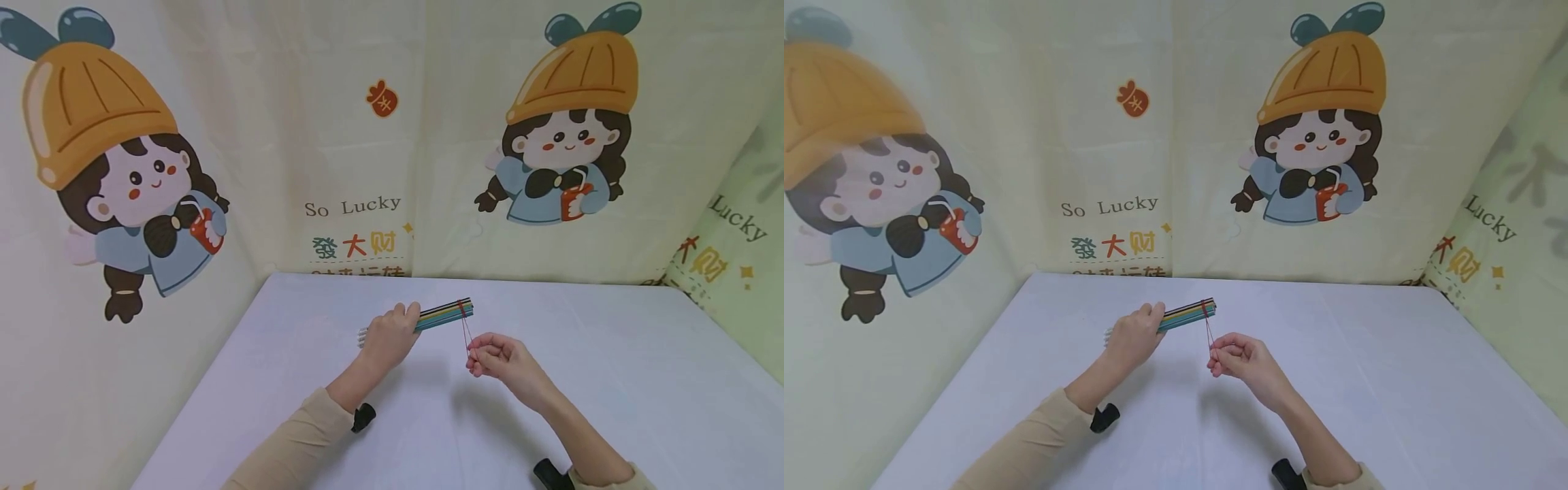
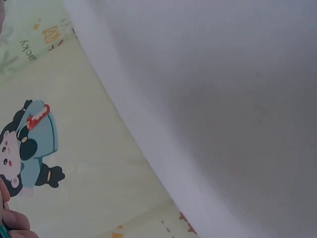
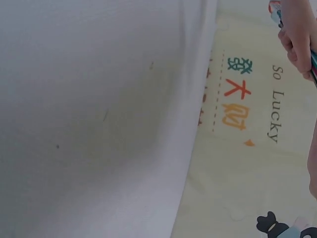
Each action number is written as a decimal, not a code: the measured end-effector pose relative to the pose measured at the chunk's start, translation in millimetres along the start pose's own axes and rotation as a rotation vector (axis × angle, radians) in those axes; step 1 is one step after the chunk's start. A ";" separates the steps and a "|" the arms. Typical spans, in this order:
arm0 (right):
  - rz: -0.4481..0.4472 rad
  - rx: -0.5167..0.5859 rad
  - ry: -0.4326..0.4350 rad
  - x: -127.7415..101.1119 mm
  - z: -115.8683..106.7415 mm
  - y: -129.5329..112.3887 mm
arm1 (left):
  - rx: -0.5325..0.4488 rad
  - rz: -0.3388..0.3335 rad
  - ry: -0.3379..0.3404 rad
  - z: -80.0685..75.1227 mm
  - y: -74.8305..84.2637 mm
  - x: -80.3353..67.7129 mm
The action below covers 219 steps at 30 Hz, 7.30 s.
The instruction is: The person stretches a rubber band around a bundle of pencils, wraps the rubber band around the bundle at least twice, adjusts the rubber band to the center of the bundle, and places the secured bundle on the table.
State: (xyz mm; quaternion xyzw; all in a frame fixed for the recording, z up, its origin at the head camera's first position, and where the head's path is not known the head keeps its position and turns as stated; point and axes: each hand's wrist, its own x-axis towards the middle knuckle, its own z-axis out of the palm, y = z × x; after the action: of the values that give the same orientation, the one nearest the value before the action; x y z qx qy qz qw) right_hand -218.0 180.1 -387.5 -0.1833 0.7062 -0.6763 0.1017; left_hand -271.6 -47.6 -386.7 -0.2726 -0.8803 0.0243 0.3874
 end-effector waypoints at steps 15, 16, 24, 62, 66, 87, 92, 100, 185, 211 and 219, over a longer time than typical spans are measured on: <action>-0.200 1.057 -0.288 1.0 26.0 10.6 | -0.225 -0.148 -0.041 0.7 23.3 1.8; -0.186 1.204 -0.305 1.9 28.3 11.3 | -0.237 -0.155 -0.026 1.2 24.7 2.1; -0.015 1.973 -0.281 8.0 39.8 6.0 | -0.190 -0.156 0.097 6.7 27.3 3.8; 0.377 0.344 0.107 2.5 -5.4 -44.0 | 0.222 0.439 0.294 -3.2 -16.5 1.0; 0.386 0.140 0.068 3.0 -3.9 -45.6 | 0.231 0.456 0.271 -0.8 -13.8 -1.4; 0.174 -0.358 0.224 -9.7 34.1 -44.9 | 0.239 0.257 0.192 3.3 -1.5 -1.5; -0.011 -0.445 0.295 -18.6 52.7 -34.2 | 0.231 0.217 0.171 4.1 0.6 -2.2; -0.271 -0.613 0.351 -30.3 63.9 -26.0 | 0.216 0.187 0.154 5.3 1.4 -1.1; -0.809 -1.804 0.094 31.0 2.2 -17.1 | 0.213 0.202 0.079 -7.9 27.6 -14.1; -0.905 -1.633 0.064 26.1 -14.1 -21.8 | 0.193 0.184 0.072 -6.9 22.9 -15.7; -1.042 -1.628 0.009 29.9 -6.0 -17.7 | 0.240 0.196 0.033 -10.6 26.7 -18.7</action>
State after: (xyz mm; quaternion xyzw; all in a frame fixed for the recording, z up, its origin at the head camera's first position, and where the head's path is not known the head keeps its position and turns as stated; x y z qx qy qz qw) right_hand -245.5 173.4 -366.4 -0.4854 0.7890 0.0595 -0.3719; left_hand -241.6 -36.1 -398.7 -0.3093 -0.8338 0.1626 0.4274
